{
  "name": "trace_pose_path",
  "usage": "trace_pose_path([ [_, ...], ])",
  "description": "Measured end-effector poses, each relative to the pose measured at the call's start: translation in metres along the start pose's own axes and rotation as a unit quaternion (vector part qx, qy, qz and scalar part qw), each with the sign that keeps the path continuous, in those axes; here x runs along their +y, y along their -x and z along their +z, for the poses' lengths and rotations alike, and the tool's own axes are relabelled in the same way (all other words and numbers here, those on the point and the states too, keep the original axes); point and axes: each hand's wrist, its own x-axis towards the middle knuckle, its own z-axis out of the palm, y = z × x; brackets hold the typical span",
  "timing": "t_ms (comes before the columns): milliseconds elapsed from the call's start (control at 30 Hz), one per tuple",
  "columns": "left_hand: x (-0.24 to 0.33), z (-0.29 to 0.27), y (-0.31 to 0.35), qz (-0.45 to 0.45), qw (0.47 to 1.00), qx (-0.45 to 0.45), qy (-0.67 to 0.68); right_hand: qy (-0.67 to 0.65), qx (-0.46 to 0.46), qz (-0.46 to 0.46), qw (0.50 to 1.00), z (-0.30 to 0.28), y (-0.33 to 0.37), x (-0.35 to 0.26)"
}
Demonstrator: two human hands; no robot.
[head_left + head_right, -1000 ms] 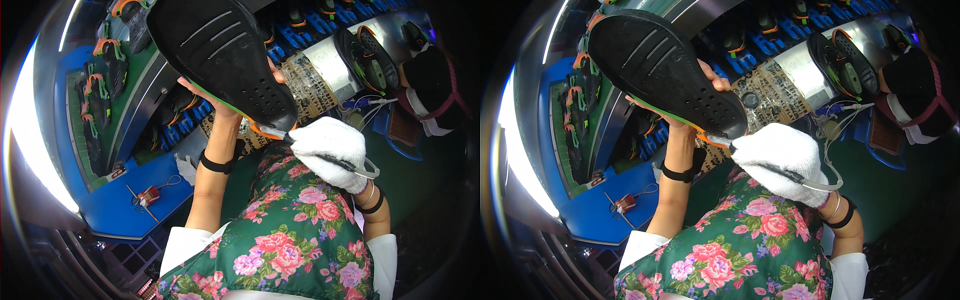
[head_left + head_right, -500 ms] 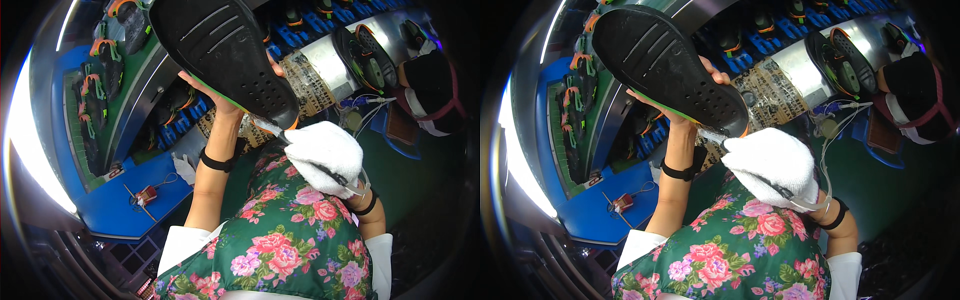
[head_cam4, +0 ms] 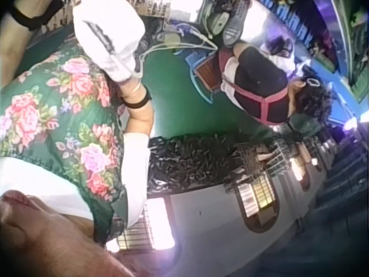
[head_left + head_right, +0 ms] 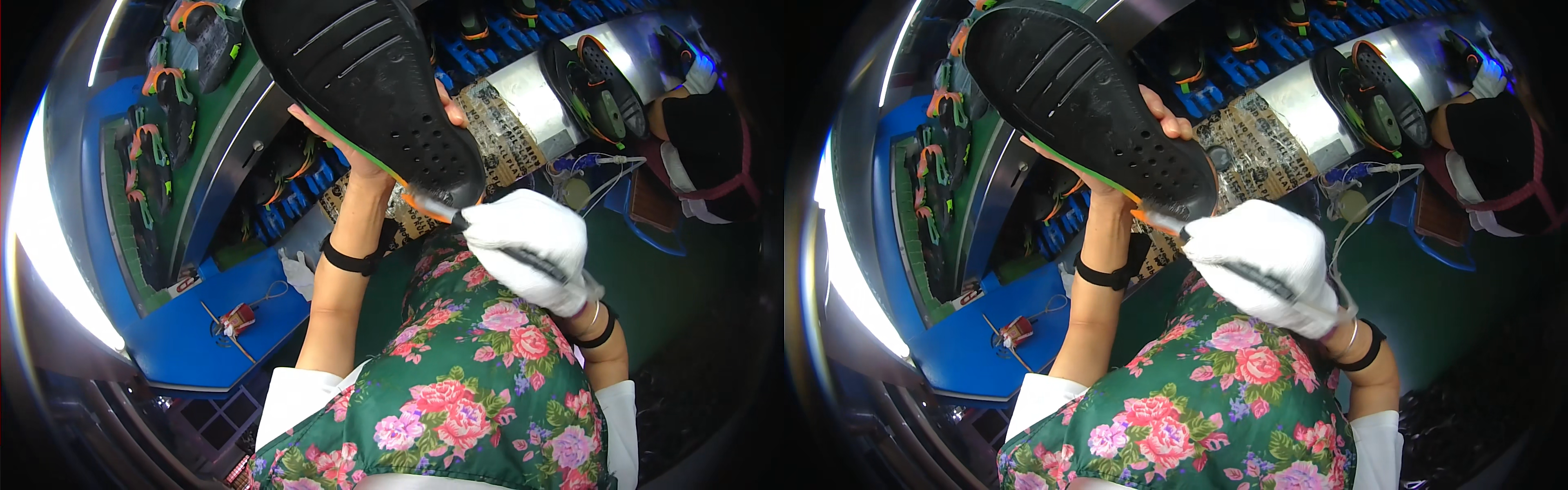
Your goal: Applying adhesive to the bottom of shoe soles using a brush.
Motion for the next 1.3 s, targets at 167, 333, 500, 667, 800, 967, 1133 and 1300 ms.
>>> trace_pose_path([
  [167, 0.002, 0.001, -0.005, -0.029, 0.999, -0.015, -0.033, 0.016, 0.002, -0.024, 1.000, -0.006, -0.001, 0.010],
  [333, -0.001, 0.007, -0.008, -0.053, 0.996, -0.010, 0.066, 0.056, -0.065, -0.094, 0.992, 0.001, -0.002, 0.010],
  [500, 0.002, -0.003, -0.005, -0.101, 0.994, 0.016, -0.024, -0.020, -0.066, -0.060, 0.996, -0.004, -0.007, 0.011],
  [667, 0.007, -0.014, -0.007, -0.165, 0.983, -0.044, -0.063, 0.089, -0.137, -0.145, 0.976, -0.002, -0.005, 0.026],
  [800, 0.002, -0.014, 0.002, -0.232, 0.972, 0.009, 0.026, -0.077, -0.188, -0.101, 0.974, -0.011, -0.013, 0.022],
  [967, 0.009, -0.001, -0.002, -0.326, 0.939, 0.051, -0.096, 0.113, -0.203, -0.175, 0.957, -0.005, -0.008, 0.026],
  [1133, 0.014, -0.007, 0.001, -0.355, 0.906, 0.081, -0.216, -0.052, -0.232, -0.117, 0.964, -0.004, -0.022, 0.029],
  [1300, 0.011, -0.001, -0.001, -0.391, 0.900, 0.131, -0.142, -0.051, -0.225, -0.049, 0.972, -0.007, -0.023, 0.027],
])
